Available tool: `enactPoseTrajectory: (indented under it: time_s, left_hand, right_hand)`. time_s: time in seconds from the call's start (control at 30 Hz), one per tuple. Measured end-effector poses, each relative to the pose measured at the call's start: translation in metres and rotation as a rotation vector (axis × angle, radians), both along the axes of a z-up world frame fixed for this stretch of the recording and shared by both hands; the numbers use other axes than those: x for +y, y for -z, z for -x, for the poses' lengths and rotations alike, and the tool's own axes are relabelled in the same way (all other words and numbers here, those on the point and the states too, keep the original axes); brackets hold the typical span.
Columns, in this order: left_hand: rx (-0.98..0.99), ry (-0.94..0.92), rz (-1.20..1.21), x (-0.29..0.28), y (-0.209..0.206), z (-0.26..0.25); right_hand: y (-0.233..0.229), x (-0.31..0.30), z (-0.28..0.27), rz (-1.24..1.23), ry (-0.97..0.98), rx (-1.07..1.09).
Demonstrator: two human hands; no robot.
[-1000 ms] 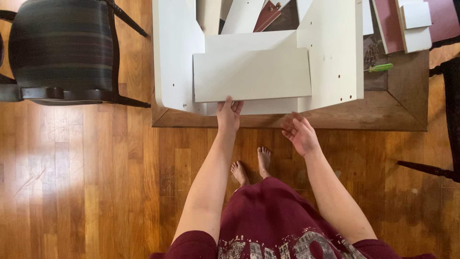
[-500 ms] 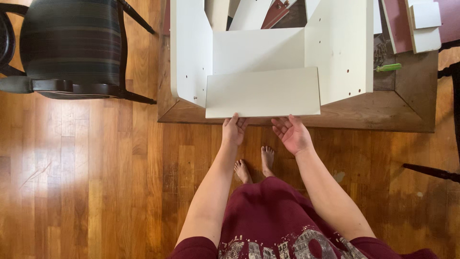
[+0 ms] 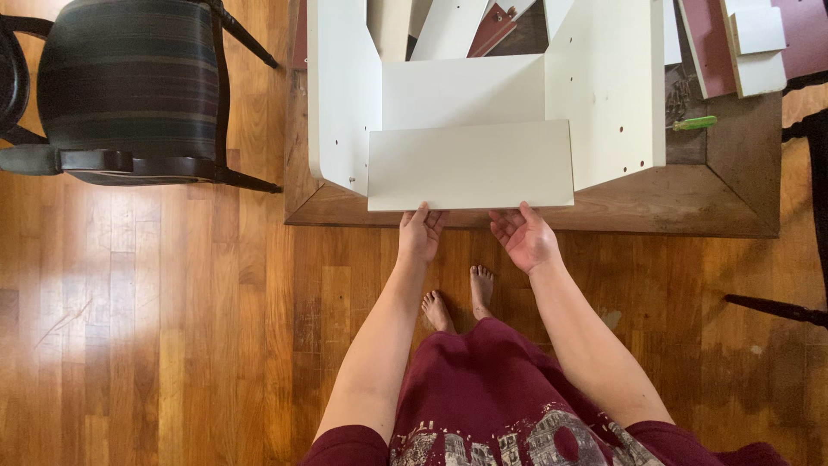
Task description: The person assembles a small wooden table by screwing four legs onto a tabletop using a screwdriver. They then flip the table upright and place a white shelf panel inside the frame.
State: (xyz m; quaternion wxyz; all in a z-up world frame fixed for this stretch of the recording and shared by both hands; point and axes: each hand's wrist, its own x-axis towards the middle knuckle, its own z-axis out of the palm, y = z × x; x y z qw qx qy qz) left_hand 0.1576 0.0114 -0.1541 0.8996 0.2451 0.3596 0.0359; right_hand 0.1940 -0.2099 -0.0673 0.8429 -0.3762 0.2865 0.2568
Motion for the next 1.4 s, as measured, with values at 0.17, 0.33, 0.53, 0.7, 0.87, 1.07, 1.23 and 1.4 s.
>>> enactPoseTrajectory:
  time_s: [0.17,0.33,0.53,0.7,0.87,1.07,1.23,1.4]
  left_hand:
    - [-0.016,-0.003,-0.002,0.002,-0.007,-0.01]
    - [-0.042,0.012,-0.015,0.004,-0.016,-0.014]
    - [-0.012,0.029,-0.038,0.006,-0.027,-0.014]
    - [-0.031,0.03,-0.047,0.006,-0.028,-0.01]
    - [-0.032,0.024,-0.047,0.006,-0.028,-0.008]
    - [-0.043,0.045,-0.06,0.006,-0.029,0.0]
    - [-0.078,0.04,-0.047,0.004,-0.031,0.009]
    - [-0.073,0.053,-0.044,0.003,-0.035,0.02]
  right_hand:
    - [-0.013,0.004,-0.008,0.032,0.008,0.009]
    - [-0.016,0.005,-0.012,0.016,-0.002,-0.011]
    - [-0.014,0.002,-0.013,0.02,0.01,0.015]
    - [-0.011,0.0,-0.011,0.003,0.028,0.027]
    - [-0.008,0.001,-0.006,-0.006,0.051,0.033]
    - [-0.009,0.004,-0.001,0.004,0.063,0.046]
    - [-0.012,0.009,0.006,-0.049,0.06,0.069]
    - [-0.018,0.018,0.017,-0.065,0.045,0.055]
